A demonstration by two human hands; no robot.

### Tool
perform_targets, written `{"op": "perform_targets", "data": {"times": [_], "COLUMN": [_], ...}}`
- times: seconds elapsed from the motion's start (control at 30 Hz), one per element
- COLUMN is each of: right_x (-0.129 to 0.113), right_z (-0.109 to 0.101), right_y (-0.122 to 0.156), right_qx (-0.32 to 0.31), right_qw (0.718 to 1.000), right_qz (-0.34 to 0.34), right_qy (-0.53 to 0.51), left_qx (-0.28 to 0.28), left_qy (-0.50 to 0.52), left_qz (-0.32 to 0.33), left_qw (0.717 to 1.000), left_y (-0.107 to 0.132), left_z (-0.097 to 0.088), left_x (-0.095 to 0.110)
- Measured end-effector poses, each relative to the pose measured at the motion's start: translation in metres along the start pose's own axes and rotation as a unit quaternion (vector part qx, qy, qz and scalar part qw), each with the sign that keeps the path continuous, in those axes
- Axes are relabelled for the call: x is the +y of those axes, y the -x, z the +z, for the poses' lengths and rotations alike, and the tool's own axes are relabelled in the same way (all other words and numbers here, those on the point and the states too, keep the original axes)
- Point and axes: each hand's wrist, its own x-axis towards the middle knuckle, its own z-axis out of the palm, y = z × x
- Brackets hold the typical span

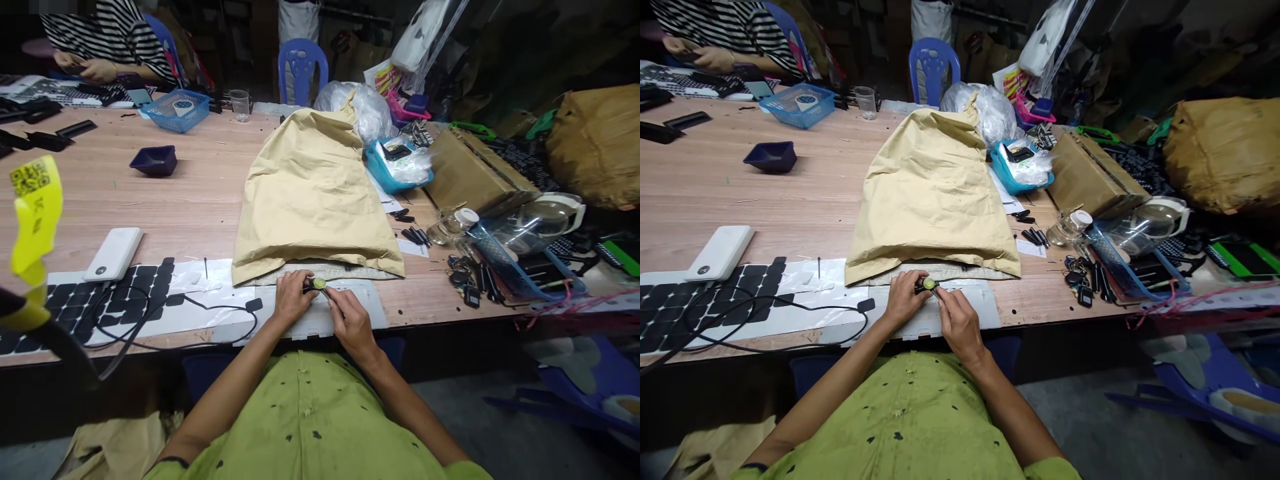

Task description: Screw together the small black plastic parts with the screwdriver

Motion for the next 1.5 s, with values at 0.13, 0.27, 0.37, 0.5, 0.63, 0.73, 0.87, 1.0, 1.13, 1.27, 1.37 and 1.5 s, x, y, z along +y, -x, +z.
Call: {"op": "perform_targets", "data": {"times": [0.13, 0.27, 0.37, 0.5, 0.63, 0.73, 0.87, 1.0, 1.13, 1.27, 1.37, 1.5], "right_x": [0.001, 0.016, 0.035, 0.055, 0.057, 0.053, 0.050, 0.049, 0.048, 0.048, 0.048, 0.050], "right_z": [0.004, -0.004, -0.012, -0.015, -0.011, -0.008, -0.008, -0.008, -0.007, -0.006, -0.006, -0.005], "right_y": [0.000, -0.002, -0.002, 0.002, 0.005, 0.005, 0.004, 0.004, 0.005, 0.005, 0.005, 0.006], "right_qx": [-0.011, 0.021, 0.040, 0.043, 0.052, 0.043, 0.030, 0.032, 0.027, 0.029, 0.025, 0.023], "right_qw": [1.000, 0.999, 0.991, 0.967, 0.950, 0.946, 0.946, 0.945, 0.948, 0.945, 0.947, 0.949], "right_qz": [0.004, 0.021, 0.030, 0.029, 0.014, 0.019, 0.027, 0.034, 0.038, 0.044, 0.043, 0.046], "right_qy": [0.006, 0.044, 0.127, 0.249, 0.308, 0.321, 0.323, 0.323, 0.316, 0.322, 0.318, 0.310], "left_qx": [0.007, 0.005, 0.010, 0.011, 0.002, -0.008, -0.061, -0.130, -0.113, -0.096, -0.086, -0.017], "left_qy": [0.012, 0.013, 0.010, 0.004, -0.002, 0.003, 0.014, -0.032, -0.127, -0.133, -0.071, -0.074], "left_qz": [-0.013, -0.012, -0.004, 0.010, 0.031, 0.064, 0.184, 0.308, 0.339, 0.333, 0.306, 0.164], "left_qw": [1.000, 1.000, 1.000, 1.000, 1.000, 0.998, 0.981, 0.942, 0.925, 0.928, 0.946, 0.983], "left_y": [0.001, 0.001, 0.002, 0.002, 0.000, 0.004, 0.029, 0.064, 0.082, 0.085, 0.076, 0.042], "left_z": [0.000, 0.000, 0.000, 0.001, 0.001, -0.001, -0.008, -0.013, -0.008, -0.003, -0.008, -0.026], "left_x": [0.001, 0.001, 0.001, 0.000, -0.006, -0.012, -0.023, -0.029, -0.032, -0.032, -0.030, -0.027]}}
